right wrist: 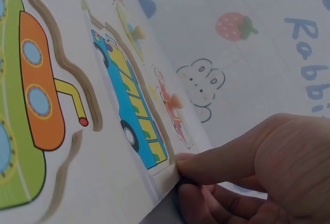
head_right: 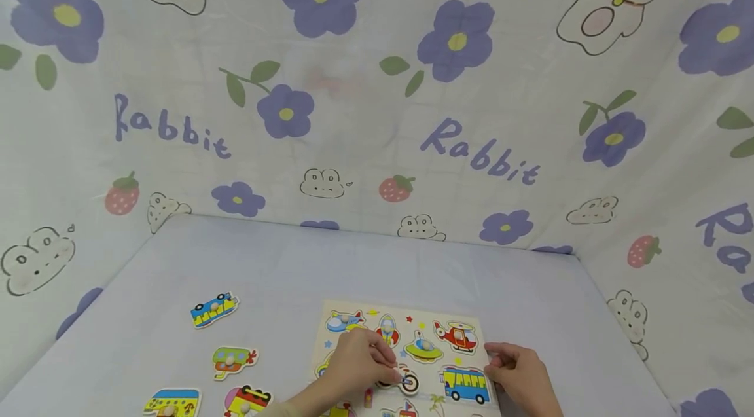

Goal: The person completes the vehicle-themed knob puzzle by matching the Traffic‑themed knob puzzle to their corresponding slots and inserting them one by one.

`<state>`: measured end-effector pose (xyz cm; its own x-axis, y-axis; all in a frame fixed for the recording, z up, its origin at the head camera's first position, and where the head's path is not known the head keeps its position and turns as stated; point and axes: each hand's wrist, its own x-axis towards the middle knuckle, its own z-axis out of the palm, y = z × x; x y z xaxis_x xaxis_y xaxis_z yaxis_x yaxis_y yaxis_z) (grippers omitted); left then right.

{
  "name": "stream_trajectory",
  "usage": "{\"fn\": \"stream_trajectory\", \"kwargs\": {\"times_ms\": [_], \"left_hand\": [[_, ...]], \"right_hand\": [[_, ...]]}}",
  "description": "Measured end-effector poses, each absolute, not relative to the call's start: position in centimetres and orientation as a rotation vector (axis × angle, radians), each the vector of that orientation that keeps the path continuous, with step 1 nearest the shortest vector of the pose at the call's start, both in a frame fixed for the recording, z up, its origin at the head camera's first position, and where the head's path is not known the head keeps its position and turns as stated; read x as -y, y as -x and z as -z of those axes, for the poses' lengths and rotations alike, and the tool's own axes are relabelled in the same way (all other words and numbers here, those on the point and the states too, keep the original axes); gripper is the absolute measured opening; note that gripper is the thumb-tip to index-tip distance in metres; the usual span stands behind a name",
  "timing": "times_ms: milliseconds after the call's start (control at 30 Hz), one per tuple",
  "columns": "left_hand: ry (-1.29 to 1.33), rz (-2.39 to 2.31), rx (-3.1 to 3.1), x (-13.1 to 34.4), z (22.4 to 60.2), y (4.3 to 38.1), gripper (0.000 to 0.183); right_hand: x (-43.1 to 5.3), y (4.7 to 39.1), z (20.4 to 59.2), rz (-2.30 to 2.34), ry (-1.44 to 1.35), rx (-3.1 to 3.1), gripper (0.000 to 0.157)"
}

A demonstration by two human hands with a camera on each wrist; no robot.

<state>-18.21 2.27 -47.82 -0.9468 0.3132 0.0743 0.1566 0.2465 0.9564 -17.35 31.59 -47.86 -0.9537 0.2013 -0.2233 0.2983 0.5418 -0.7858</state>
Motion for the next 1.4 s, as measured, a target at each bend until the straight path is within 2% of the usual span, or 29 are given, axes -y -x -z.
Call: {"fn": "stream_trajectory", "kwargs": {"times_ms": [800,1400], "left_hand": [[-0.427,-1.631,-2.604,-2.72,47.05,18.15,0.03],[-0.386,-1.677,-2.498,-2.37,47.35,18.59,0.027]], "right_hand": [[-31.51,17.31,47.7,1.364,-0.438,-2.65,0.043],[-31.69,17.39,47.97,1.345,-0.436,-2.668,0.038]]}}
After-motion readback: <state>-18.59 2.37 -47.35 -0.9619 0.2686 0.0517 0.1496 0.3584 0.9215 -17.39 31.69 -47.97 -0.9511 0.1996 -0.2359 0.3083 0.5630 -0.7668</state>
